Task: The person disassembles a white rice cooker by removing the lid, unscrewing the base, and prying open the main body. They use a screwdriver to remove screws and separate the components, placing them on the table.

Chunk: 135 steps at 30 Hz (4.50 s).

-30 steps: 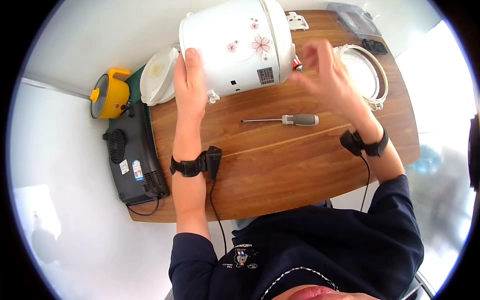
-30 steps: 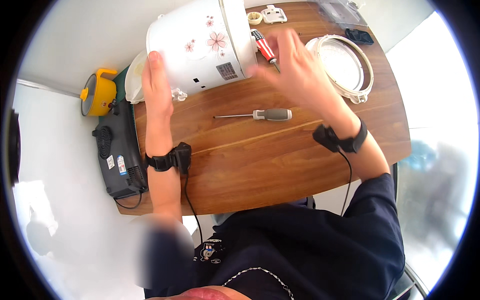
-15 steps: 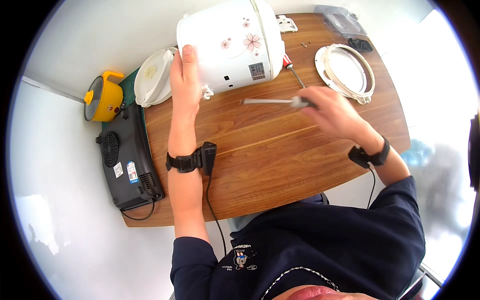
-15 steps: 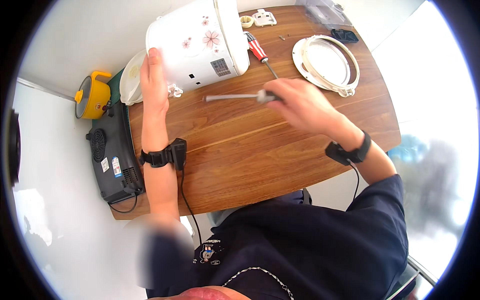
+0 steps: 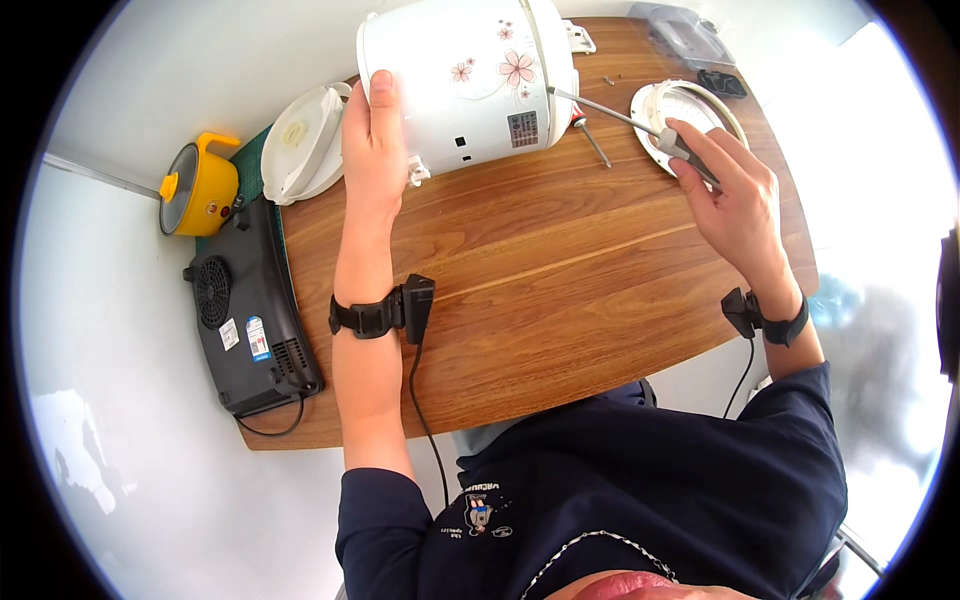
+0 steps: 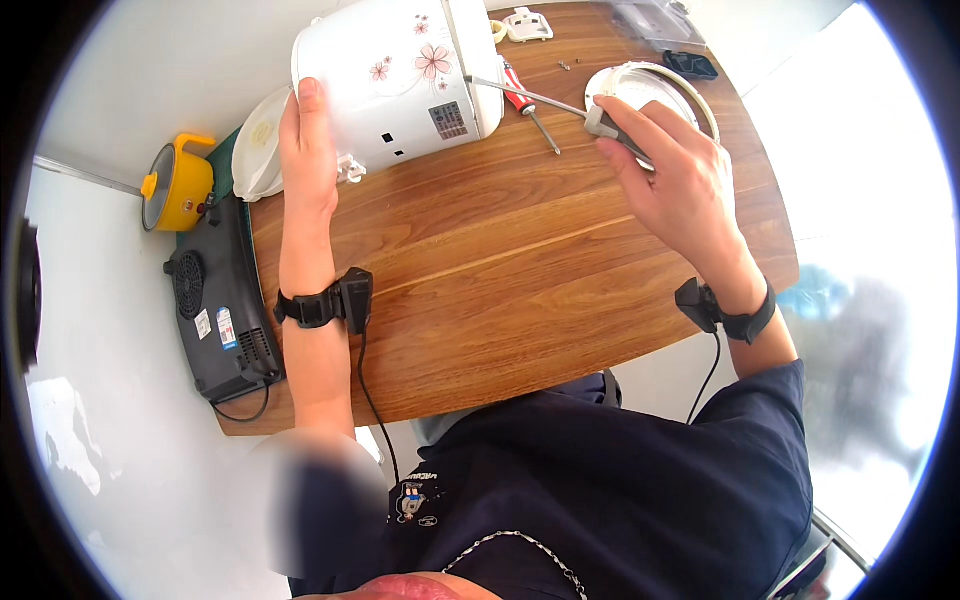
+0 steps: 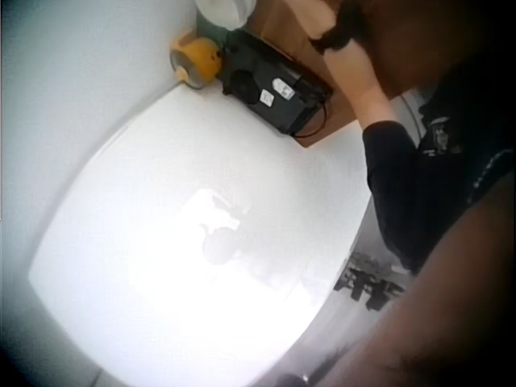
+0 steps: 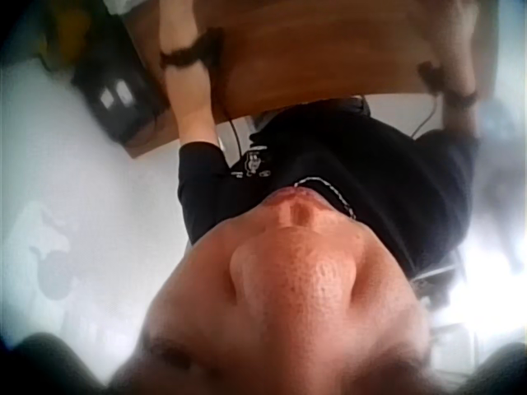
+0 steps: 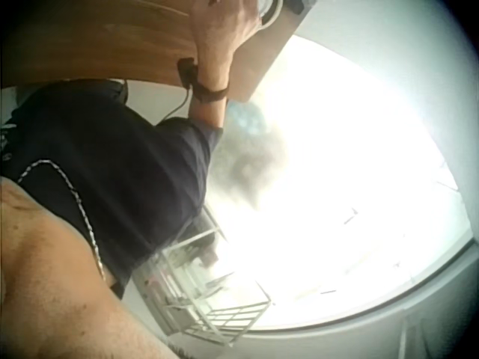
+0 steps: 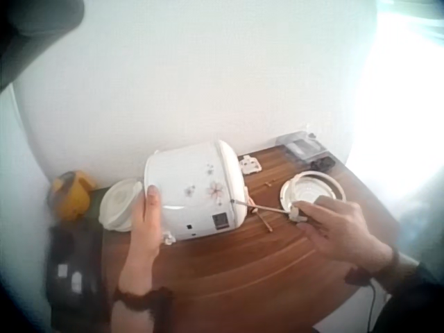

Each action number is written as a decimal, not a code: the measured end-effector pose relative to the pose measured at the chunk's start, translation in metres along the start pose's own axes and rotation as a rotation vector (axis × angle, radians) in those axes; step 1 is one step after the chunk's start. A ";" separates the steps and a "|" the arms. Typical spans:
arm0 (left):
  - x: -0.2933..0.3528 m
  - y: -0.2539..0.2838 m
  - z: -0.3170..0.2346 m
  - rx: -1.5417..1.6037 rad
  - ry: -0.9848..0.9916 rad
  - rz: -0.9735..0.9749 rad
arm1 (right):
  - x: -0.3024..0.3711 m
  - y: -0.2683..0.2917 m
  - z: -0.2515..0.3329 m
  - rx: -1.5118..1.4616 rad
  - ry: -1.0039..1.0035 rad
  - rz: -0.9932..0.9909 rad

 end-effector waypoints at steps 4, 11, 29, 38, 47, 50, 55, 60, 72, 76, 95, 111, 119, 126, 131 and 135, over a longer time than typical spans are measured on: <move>0.000 -0.001 0.000 0.007 -0.030 -0.004 | -0.001 0.004 0.003 0.075 0.049 -0.006; -0.002 0.004 0.004 -0.032 -0.029 0.009 | -0.021 0.010 -0.010 -0.005 0.146 0.066; 0.006 -0.024 -0.007 -0.007 0.017 0.089 | -0.015 -0.013 -0.027 -0.181 0.096 0.282; 0.009 -0.020 -0.010 0.043 0.075 0.016 | 0.012 -0.035 -0.050 -0.353 -0.036 0.220; 0.005 -0.007 -0.006 0.038 0.110 -0.057 | 0.040 -0.057 -0.073 -0.565 -0.171 0.233; 0.003 -0.003 -0.005 0.024 0.091 -0.060 | 0.049 -0.062 -0.072 -0.622 -0.267 0.276; -0.003 0.014 -0.002 0.035 0.095 -0.070 | 0.054 -0.060 -0.070 -0.622 -0.359 0.363; -0.003 0.019 0.001 0.029 0.048 -0.064 | 0.065 -0.063 -0.076 -0.638 -0.418 0.423; -0.017 0.028 0.019 -0.036 -0.078 -0.106 | 0.072 -0.070 -0.084 -0.722 -0.480 0.426; -0.026 0.025 0.015 -0.150 -0.202 -0.057 | 0.071 -0.069 -0.083 -0.737 -0.480 0.430; -0.068 -0.040 -0.049 -1.256 -0.487 0.405 | 0.068 -0.065 -0.083 -0.887 -0.562 0.393; -0.077 -0.062 -0.027 -1.453 -0.576 0.423 | 0.065 -0.060 -0.084 -0.956 -0.671 0.271; -0.073 -0.071 -0.033 -1.495 -0.575 0.382 | 0.069 -0.059 -0.096 -0.915 -0.689 0.081; -0.033 -0.079 -0.034 -1.440 -0.864 0.120 | 0.065 -0.057 -0.099 -0.939 -0.731 -0.017; 0.027 -0.104 0.000 -0.952 -0.736 0.561 | 0.061 -0.060 -0.103 -0.902 -0.727 -0.145; 0.050 -0.117 0.026 -0.718 -0.645 0.787 | 0.045 -0.049 -0.107 -0.920 -0.703 -0.286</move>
Point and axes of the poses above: each hand's wrist, its own x-axis away from the middle knuckle, its own y-axis out of the back of the hand, z = x × y, the point moved 2 cm from there along -x, towards the middle knuckle, and after that the axes turned 2 degrees about z, right-handed, at the moved point
